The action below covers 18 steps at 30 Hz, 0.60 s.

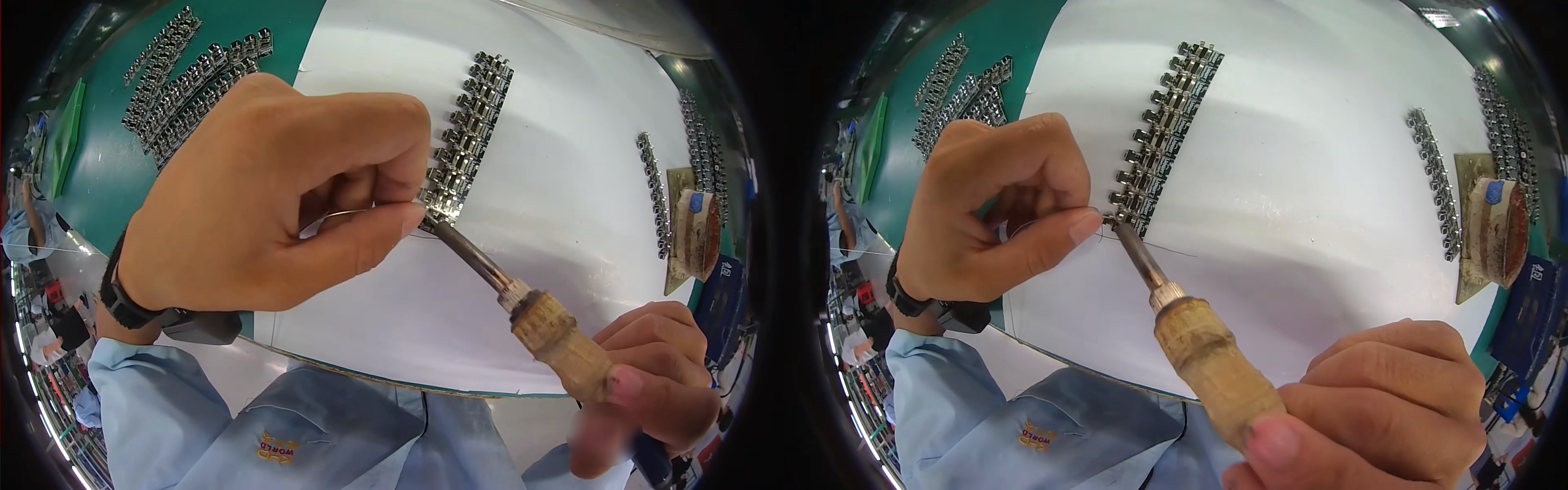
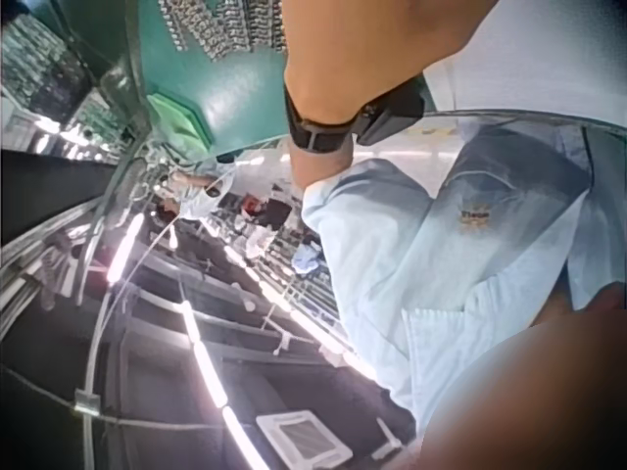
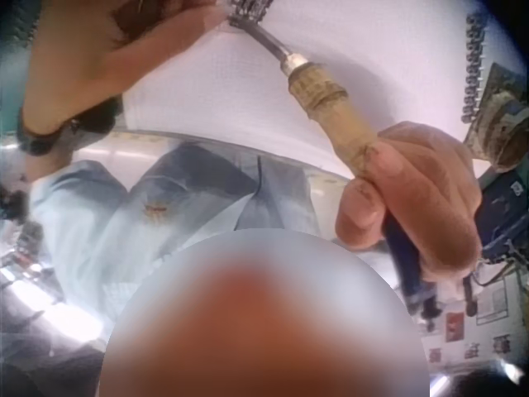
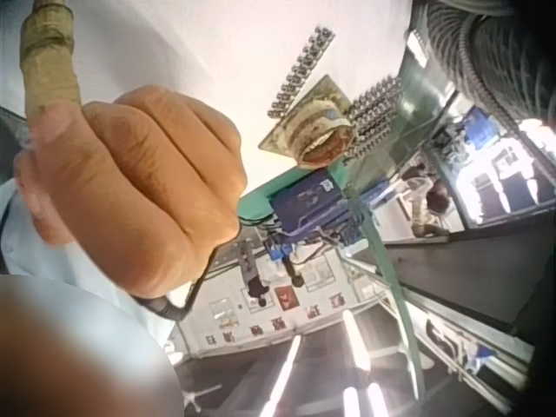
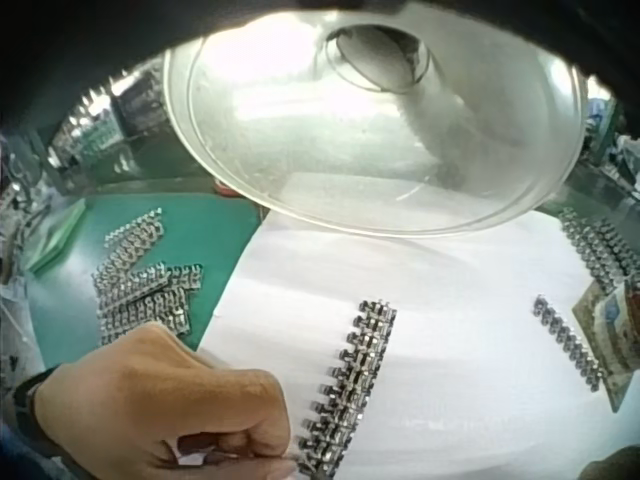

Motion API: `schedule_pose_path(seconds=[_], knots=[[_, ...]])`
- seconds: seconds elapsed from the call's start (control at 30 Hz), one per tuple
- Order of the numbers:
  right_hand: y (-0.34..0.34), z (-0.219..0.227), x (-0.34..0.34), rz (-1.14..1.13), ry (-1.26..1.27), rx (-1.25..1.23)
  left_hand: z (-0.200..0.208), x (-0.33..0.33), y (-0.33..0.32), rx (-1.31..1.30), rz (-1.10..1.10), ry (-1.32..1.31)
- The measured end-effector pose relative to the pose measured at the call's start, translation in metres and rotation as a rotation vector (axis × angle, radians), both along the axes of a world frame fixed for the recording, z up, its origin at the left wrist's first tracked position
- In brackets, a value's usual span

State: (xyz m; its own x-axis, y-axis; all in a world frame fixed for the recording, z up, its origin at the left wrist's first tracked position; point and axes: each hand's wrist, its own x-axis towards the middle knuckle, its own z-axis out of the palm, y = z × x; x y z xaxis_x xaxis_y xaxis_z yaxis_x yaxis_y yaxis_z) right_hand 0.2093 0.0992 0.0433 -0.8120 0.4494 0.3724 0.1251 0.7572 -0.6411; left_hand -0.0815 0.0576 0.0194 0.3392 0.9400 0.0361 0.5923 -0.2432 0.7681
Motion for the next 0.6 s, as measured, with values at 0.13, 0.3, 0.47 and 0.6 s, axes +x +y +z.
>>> schedule_pose_path(seconds=[0.13,0.3,0.47,0.6], knots=[[-0.0014,0.0005,0.0003,-0.004,0.096,-0.056,0.0045,-0.0041,0.001,-0.059,-0.006,0.016],[0.0028,-0.0006,0.0019,0.101,0.083,-0.112,0.0027,-0.0028,0.0007,-0.052,0.002,0.01],[-0.0009,-0.0029,0.0016,-0.031,0.039,0.019,0.0021,-0.0026,0.0011,-0.036,-0.007,0.013],[-0.0022,-0.0045,-0.0005,-0.042,0.032,0.027,0.0023,-0.0026,0.0012,-0.026,-0.013,0.018]])
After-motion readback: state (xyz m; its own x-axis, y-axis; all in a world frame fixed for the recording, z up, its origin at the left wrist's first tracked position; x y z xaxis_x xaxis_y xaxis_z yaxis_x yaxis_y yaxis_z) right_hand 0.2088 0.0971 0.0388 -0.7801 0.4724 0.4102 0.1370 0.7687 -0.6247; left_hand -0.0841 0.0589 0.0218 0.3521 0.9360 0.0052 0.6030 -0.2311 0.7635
